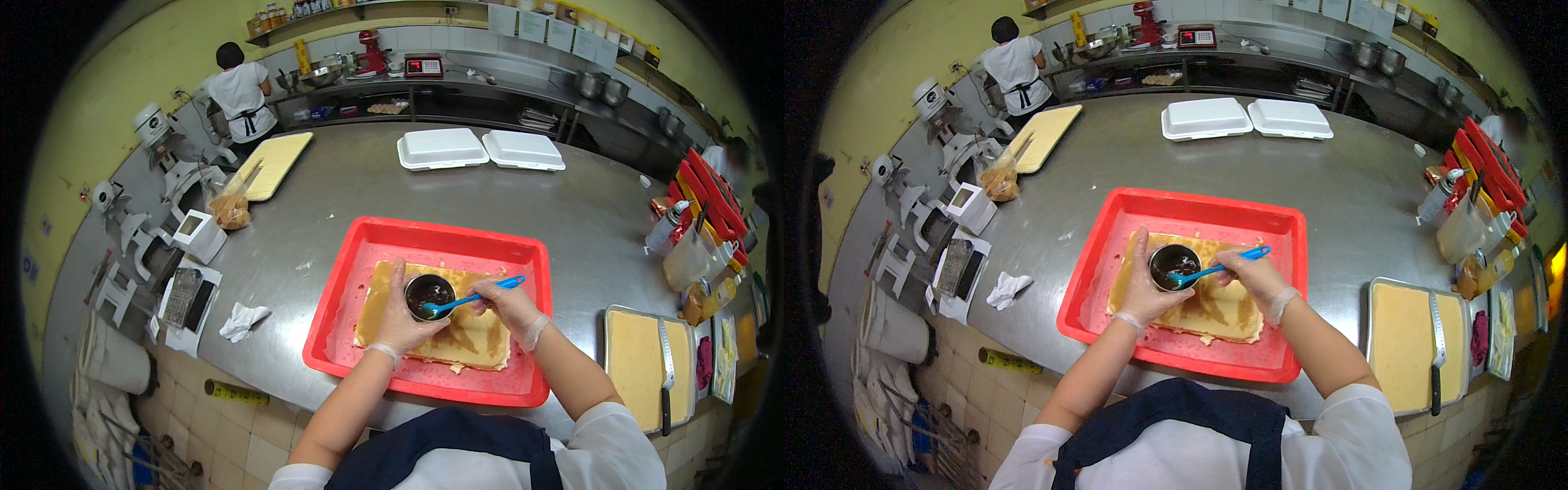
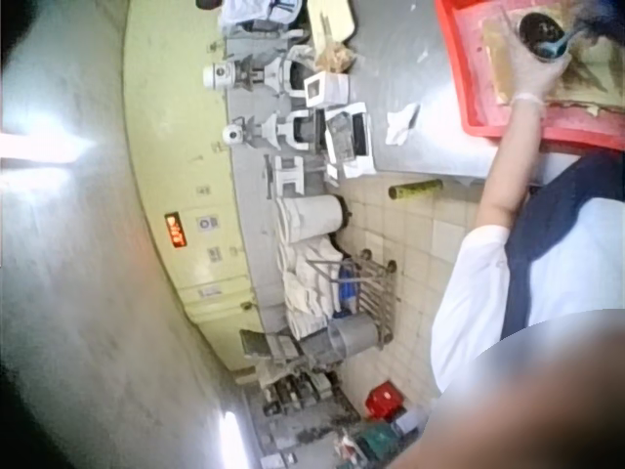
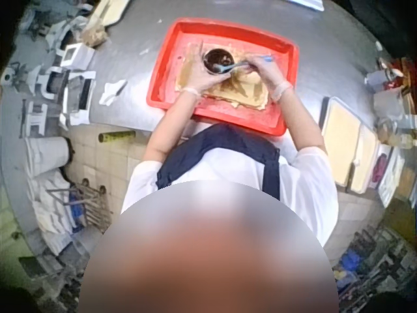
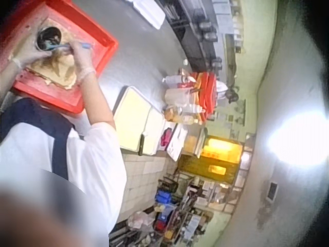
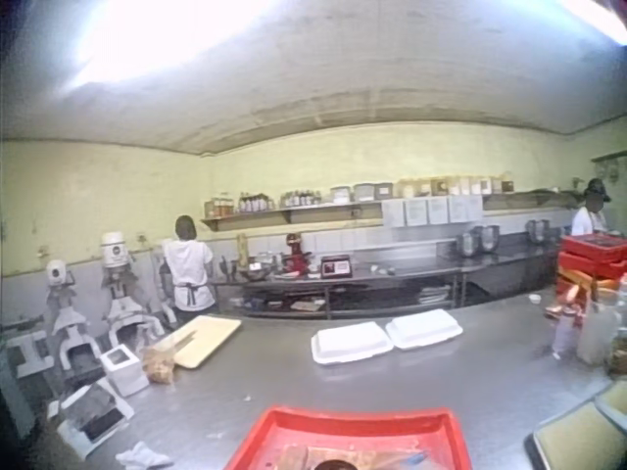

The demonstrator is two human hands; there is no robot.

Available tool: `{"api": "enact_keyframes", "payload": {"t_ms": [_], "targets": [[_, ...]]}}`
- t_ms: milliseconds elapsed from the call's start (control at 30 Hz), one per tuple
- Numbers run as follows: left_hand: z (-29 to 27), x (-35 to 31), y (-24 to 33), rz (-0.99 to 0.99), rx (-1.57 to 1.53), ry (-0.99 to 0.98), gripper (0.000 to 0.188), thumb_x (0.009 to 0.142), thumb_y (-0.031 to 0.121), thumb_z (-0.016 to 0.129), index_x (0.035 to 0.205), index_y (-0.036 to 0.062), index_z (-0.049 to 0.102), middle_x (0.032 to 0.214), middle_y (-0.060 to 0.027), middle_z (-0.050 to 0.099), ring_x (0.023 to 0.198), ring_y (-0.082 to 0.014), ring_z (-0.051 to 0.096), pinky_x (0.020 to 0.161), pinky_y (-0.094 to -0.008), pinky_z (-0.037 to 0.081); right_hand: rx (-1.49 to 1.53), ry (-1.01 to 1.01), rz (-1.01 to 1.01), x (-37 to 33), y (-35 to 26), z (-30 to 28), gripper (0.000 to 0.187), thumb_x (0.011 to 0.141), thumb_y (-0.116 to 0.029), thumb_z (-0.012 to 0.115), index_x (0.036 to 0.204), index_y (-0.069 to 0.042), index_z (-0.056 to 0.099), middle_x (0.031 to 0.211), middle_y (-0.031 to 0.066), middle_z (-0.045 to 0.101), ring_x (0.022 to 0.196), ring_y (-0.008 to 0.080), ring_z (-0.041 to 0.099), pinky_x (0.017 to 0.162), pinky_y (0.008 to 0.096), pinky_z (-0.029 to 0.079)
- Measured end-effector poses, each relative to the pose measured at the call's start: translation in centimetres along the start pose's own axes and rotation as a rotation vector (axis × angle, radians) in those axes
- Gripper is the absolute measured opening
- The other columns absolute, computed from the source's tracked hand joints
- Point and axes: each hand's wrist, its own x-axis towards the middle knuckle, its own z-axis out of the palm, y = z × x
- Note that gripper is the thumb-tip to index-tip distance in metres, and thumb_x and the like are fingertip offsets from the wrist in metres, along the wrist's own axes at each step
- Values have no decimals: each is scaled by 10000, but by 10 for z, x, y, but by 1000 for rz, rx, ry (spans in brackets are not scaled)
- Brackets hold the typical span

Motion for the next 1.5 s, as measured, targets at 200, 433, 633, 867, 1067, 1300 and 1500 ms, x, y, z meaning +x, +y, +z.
{"api": "enact_keyframes", "payload": {"t_ms": [200,433,633,867,1067,1300,1500], "targets": [[1,4,-9,7,-124,48,1300,529,12,871,1487,143,2,1264,-144,475,1173,-256,512,1023,-385,420,326,134,-130,-14,-2,-65,183,890,-158,587,825,2,645,732,63,623,620,143,575,589,268,470],[1,4,-5,-18,-90,34,1310,524,23,879,1487,152,1,1282,-140,460,1173,-252,513,1014,-374,433,-233,353,-54,-52,-1,-88,157,854,-157,601,836,-9,651,722,58,644,623,128,599,598,266,474],[1,2,0,-17,-89,45,1315,521,35,885,1488,141,0,1255,-135,474,1161,-252,519,1014,-370,433,-285,346,15,-42,-6,-83,159,832,-165,621,780,-18,654,700,54,642,621,131,605,586,267,466],[-1,2,-4,1,-42,59,1312,524,57,893,1487,132,5,1278,-145,465,1184,-252,507,1032,-380,411,-287,292,-34,-23,-12,-79,147,805,-144,641,725,-22,651,653,48,631,559,131,587,543,264,467],[-1,2,-5,-1,-57,54,1308,523,61,895,1487,136,14,1286,-147,465,1193,-257,502,1029,-381,413,-316,411,-81,-17,-14,-75,129,804,-121,635,734,-17,663,655,57,636,544,128,580,514,265,461],[0,2,-4,14,-38,53,1315,522,62,895,1487,143,4,1262,-151,482,1185,-261,504,1034,-386,406,-311,402,-64,-11,-12,-78,128,797,-112,624,729,-12,665,665,63,639,547,134,579,521,275,462],[-1,2,-3,-28,-41,39,1317,516,73,898,1486,129,8,1284,-155,460,1190,-268,496,1041,-388,395,-386,283,82,-10,-20,-78,124,799,-108,616,730,-17,666,665,58,635,563,122,581,534,268,473]]}}
